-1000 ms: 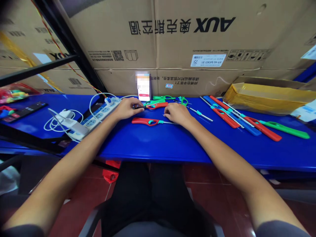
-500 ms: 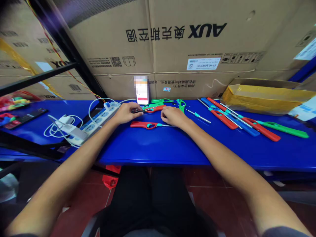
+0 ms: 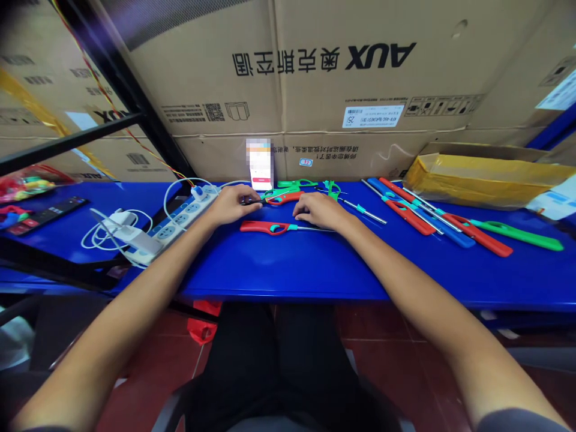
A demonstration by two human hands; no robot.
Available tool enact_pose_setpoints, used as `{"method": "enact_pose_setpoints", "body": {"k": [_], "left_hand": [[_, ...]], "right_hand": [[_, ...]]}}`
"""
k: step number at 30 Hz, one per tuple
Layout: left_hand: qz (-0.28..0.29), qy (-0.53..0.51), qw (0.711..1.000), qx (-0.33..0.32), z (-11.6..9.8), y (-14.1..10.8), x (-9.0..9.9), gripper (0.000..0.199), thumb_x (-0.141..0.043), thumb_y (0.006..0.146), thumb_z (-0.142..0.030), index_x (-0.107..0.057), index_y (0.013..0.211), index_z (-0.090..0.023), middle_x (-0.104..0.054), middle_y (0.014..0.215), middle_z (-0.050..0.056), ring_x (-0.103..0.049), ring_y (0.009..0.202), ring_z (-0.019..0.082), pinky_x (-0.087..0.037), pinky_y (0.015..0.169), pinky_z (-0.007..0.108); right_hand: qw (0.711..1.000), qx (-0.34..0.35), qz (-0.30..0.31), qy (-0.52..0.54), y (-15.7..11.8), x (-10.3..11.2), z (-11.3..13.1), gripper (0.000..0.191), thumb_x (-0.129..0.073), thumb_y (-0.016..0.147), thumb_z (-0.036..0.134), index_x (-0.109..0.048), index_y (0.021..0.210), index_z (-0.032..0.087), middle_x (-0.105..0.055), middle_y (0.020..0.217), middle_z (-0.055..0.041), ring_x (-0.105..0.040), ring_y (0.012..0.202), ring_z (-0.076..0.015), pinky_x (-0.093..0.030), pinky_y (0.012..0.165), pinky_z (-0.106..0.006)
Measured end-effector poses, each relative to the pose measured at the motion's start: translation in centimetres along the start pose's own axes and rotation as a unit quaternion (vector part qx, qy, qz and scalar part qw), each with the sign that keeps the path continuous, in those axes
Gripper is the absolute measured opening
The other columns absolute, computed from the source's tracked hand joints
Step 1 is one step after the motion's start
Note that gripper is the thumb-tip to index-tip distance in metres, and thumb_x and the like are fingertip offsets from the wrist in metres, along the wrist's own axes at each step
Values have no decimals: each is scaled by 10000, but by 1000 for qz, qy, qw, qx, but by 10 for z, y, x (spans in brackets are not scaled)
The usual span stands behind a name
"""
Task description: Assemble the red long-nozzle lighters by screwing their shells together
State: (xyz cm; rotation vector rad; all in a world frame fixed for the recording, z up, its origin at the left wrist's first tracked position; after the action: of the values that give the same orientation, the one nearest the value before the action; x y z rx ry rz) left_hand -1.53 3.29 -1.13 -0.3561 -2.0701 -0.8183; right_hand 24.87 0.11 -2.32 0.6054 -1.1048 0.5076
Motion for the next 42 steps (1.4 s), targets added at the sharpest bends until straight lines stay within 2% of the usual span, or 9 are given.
{"method": "enact_pose_setpoints", "body": {"k": [5, 10, 14, 22, 32, 42], "left_hand": [[2, -9, 1000, -1, -1, 0, -2, 167, -777, 918, -348, -829, 938, -190, -820, 918, 52, -698, 815, 203, -499, 790, 339], [6, -12, 1000, 5, -2, -1, -2, 163, -778, 918, -346, -830, 946, -194, -823, 923, 51, -693, 799, 196, -502, 777, 334], [1, -7, 1000, 1, -2, 0, -2, 161, -780, 913, -345, -830, 946, -196, -826, 932, 49, -698, 820, 203, -506, 793, 340], [5, -3, 1000, 5, 0, -1, 0, 162, -772, 918, -357, -828, 938, -206, -832, 943, 51, -715, 842, 213, -514, 800, 343], [12, -18, 1000, 2, -2, -2, 0, 157, -756, 907, -361, -813, 917, -215, -826, 924, 42, -700, 817, 197, -496, 776, 329], [35, -62, 997, 4, -8, -2, -2, 164, -743, 885, -358, -786, 885, -200, -785, 846, 40, -643, 732, 172, -471, 702, 305]], "right_hand": [[1000, 8, 7, -6, 1, -2, -1, 136, -714, 1027, 240, -847, 994, 247, -812, 1092, -98, -738, 1028, -294, -548, 918, -463], [999, 41, 18, 14, 0, -7, -1, 175, -617, 1079, 265, -766, 994, 234, -772, 1107, -122, -701, 1069, -296, -552, 964, -464], [999, 42, 5, 31, 0, -7, -2, 178, -592, 1084, 266, -744, 998, 232, -757, 1120, -127, -698, 1078, -293, -551, 991, -466], [997, 40, 12, 59, -3, -5, -3, 176, -658, 1046, 278, -789, 1162, 257, -782, 1241, -114, -710, 1157, -297, -554, 1053, -492], [999, 33, 15, 32, -1, -6, -2, 125, -689, 1050, 286, -809, 1052, 251, -786, 1136, -100, -711, 1093, -282, -546, 1007, -455], [999, 23, 11, 21, 1, -7, 3, 130, -666, 1049, 198, -770, 988, 245, -778, 1105, -103, -701, 1052, -278, -554, 990, -453]]}}
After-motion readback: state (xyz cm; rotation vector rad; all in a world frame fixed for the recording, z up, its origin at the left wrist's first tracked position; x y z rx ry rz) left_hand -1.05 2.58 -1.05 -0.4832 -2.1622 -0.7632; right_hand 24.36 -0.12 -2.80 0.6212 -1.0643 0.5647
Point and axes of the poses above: each hand's wrist, its own y-axis towards the middle knuckle, its own x-axis out of the back of the hand, z = x × y, the point moved 5 cm from there along y, towards the middle knuckle
